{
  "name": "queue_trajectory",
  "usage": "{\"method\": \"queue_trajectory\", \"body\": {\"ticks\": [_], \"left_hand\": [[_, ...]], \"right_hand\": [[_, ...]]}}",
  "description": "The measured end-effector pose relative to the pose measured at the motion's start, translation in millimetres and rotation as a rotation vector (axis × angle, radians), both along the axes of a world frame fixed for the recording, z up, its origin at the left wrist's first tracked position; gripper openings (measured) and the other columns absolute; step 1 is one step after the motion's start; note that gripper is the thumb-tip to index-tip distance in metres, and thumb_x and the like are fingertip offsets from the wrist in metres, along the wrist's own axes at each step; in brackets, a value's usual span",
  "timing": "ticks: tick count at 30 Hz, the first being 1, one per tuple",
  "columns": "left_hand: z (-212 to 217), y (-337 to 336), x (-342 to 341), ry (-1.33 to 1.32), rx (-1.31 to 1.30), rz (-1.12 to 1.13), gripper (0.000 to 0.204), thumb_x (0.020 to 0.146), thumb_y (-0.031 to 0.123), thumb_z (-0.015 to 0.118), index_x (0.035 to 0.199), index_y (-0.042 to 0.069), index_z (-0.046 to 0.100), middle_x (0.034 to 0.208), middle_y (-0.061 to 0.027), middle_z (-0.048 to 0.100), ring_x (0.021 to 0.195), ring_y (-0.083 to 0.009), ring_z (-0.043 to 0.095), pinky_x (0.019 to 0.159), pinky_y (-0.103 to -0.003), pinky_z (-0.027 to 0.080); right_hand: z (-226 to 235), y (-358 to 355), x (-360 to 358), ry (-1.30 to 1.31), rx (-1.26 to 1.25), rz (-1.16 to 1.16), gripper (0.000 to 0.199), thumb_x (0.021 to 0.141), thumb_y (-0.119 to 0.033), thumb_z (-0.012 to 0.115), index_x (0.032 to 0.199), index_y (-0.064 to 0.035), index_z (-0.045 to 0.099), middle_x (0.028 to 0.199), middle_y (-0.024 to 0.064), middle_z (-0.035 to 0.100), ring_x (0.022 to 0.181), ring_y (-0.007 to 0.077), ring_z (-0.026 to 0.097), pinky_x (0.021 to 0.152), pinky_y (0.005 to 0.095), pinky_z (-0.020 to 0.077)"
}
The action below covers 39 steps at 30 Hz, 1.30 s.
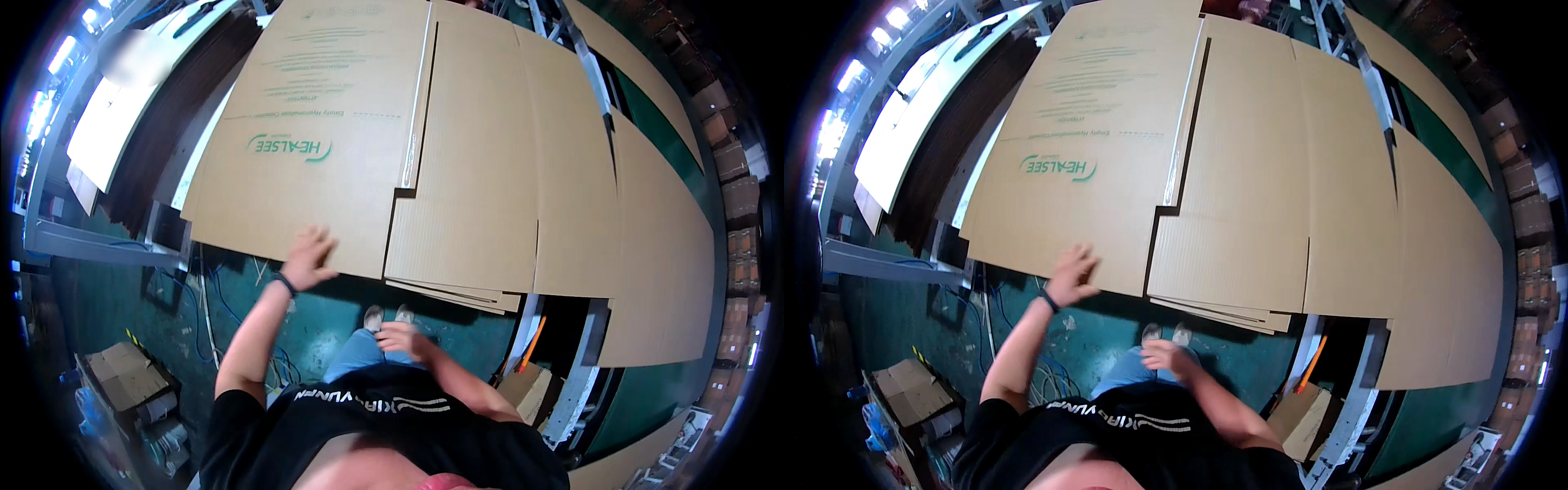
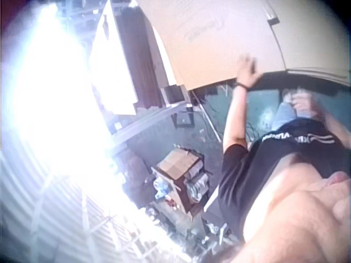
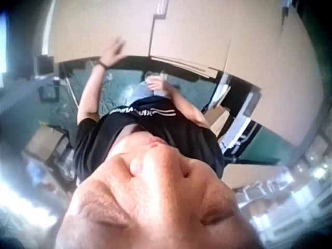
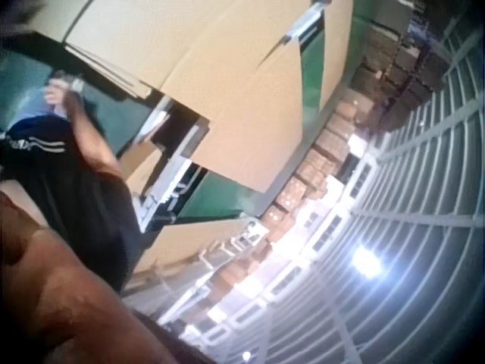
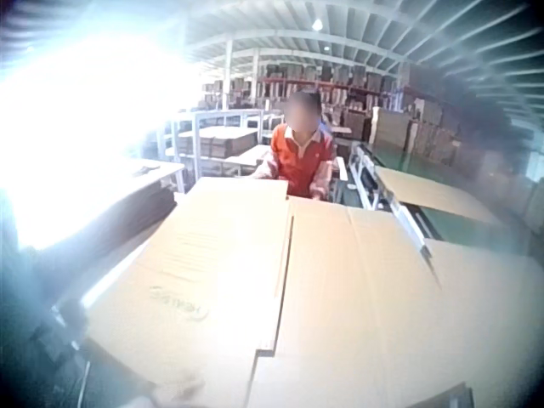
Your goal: The person repeatedly picks up flat cardboard sheets from a conveyor belt, folds them along pre-scored lines, and stacks the folded pieces. The person handles the cardboard by hand, aligning edges and creasing folds before placing each piece onto a growing stack.
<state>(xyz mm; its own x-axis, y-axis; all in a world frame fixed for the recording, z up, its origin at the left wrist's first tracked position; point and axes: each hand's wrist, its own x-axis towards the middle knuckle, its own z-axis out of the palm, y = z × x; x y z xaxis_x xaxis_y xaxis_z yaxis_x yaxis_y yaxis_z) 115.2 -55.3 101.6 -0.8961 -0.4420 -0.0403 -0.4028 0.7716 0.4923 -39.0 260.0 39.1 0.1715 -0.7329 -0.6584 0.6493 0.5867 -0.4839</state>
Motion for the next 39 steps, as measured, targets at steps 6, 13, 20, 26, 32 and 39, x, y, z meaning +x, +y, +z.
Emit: {"method": "queue_trajectory", "body": {"ticks": [6,13,20,26,32,39], "left_hand": [[18,69,-82,-0.048,-0.179,-0.319,0.061,0.07,0.028,0.076,0.127,0.016,0.055,0.144,-0.0146,0.04,0.135,-0.0354,0.034,0.11,-0.05,0.03],[-5,53,-93,0.054,-0.392,-0.438,0.034,0.069,0.024,0.073,0.098,0.013,0.059,0.13,-0.0144,0.05,0.122,-0.0377,0.047,0.102,-0.043,0.043],[-10,52,-84,0.09,-0.473,-0.517,0.031,0.071,0.023,0.071,0.097,0.011,0.058,0.127,-0.0142,0.051,0.116,-0.0384,0.051,0.1,-0.045,0.044],[-28,39,-81,0.178,-0.504,-0.524,0.034,0.072,0.024,0.071,0.101,0.011,0.057,0.126,-0.0121,0.053,0.117,-0.0354,0.05,0.101,-0.044,0.044],[-25,41,-81,0.275,-0.415,-0.427,0.033,0.073,0.023,0.072,0.101,0.012,0.058,0.126,-0.0092,0.055,0.118,-0.0325,0.051,0.101,-0.043,0.044],[-28,35,-76,0.369,-0.317,-0.375,0.029,0.076,0.025,0.07,0.1,0.012,0.061,0.123,-0.0083,0.058,0.116,-0.0302,0.055,0.1,-0.042,0.046]], "right_hand": [[-49,183,-188,-0.142,-0.303,-0.936,0.021,0.096,-0.029,0.046,0.083,-0.013,0.05,0.07,0.0028,0.058,0.058,0.0139,0.055,0.053,0.0254,0.0476],[-44,285,-409,0.31,-0.072,-1.788,0.032,0.094,-0.033,0.056,0.113,-0.0066,0.057,0.109,0.0076,0.064,0.104,0.0244,0.06,0.09,0.041,0.0508],[46,257,-414,0.855,-0.128,-1.619,0.044,0.082,0.006,0.061,0.125,0.0051,0.05,0.12,0.0151,0.058,0.111,0.0275,0.056,0.094,0.0408,0.0482],[226,151,-260,1.774,-0.135,-1.053,0.044,0.076,0.006,0.067,0.118,0.0095,0.054,0.12,0.0163,0.059,0.102,0.0237,0.06,0.09,0.0348,0.0479],[239,-1,-173,1.841,-0.711,-0.547,0.04,0.08,0.003,0.059,0.12,0.0038,0.057,0.127,0.0185,0.055,0.116,0.0298,0.055,0.102,0.0409,0.0425],[116,-88,-101,2.174,-0.691,0.252,0.044,0.08,0.001,0.053,0.123,0.0013,0.056,0.131,0.0274,0.05,0.119,0.0427,0.052,0.103,0.0493,0.0414]]}}
